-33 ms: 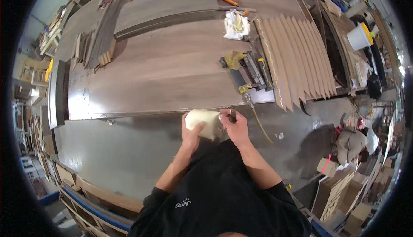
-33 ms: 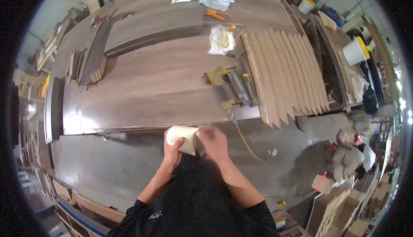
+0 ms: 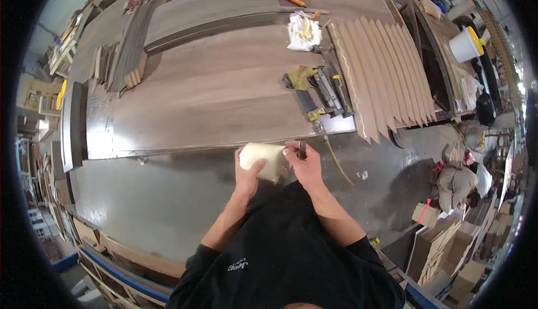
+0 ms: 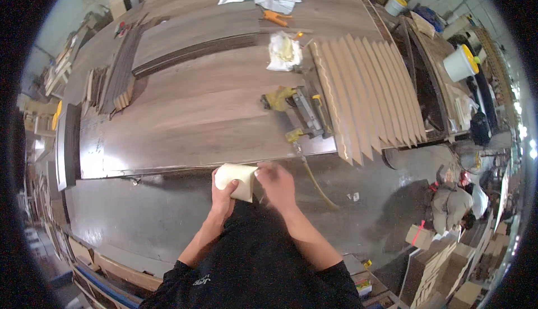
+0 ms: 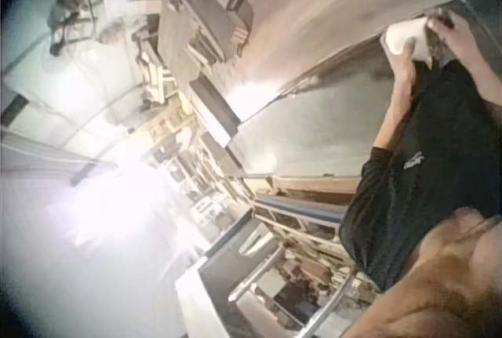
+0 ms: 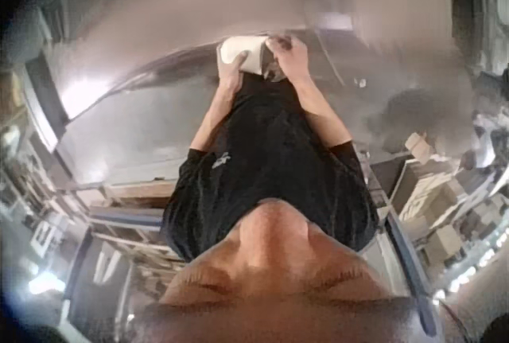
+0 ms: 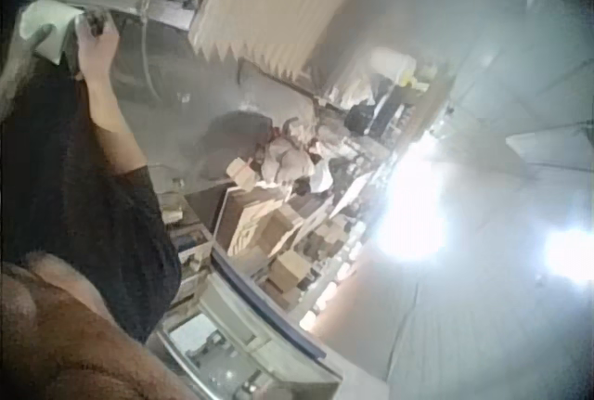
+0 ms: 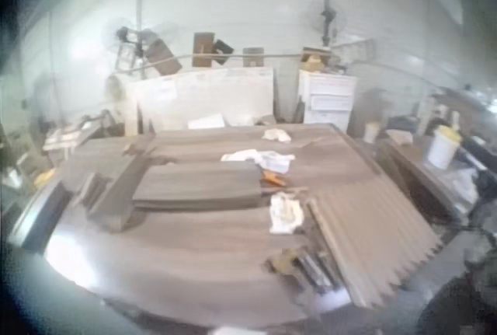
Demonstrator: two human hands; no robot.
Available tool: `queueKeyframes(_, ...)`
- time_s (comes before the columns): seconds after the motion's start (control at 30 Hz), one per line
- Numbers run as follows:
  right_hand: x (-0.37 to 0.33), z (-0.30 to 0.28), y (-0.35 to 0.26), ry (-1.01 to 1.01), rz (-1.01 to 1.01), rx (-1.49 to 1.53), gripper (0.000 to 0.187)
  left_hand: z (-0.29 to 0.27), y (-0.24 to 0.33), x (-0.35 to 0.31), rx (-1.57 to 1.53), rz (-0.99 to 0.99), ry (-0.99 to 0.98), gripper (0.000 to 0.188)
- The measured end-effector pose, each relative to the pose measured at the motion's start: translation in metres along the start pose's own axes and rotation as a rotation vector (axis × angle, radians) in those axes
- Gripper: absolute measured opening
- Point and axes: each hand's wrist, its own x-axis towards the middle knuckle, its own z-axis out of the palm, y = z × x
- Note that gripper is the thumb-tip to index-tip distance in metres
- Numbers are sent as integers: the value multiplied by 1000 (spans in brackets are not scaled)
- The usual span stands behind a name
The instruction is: Applying glue to thin wooden slats and arranging them onto a panel for assembly.
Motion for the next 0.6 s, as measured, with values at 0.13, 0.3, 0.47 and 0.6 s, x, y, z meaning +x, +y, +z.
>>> queueKeyframes(0.13,6,-7,5,35,46,-151,26,2,-4,8,37,30,-34,62)
queueKeyframes(0.3,10,-10,11,41,34,-148,13,1,-7,10,130,62,-38,64)
queueKeyframes(0.47,13,-26,19,67,130,14,5,-5,-6,11,88,52,41,62)
queueKeyframes(0.6,21,-30,23,200,288,278,6,-21,-12,14,177,95,90,62)
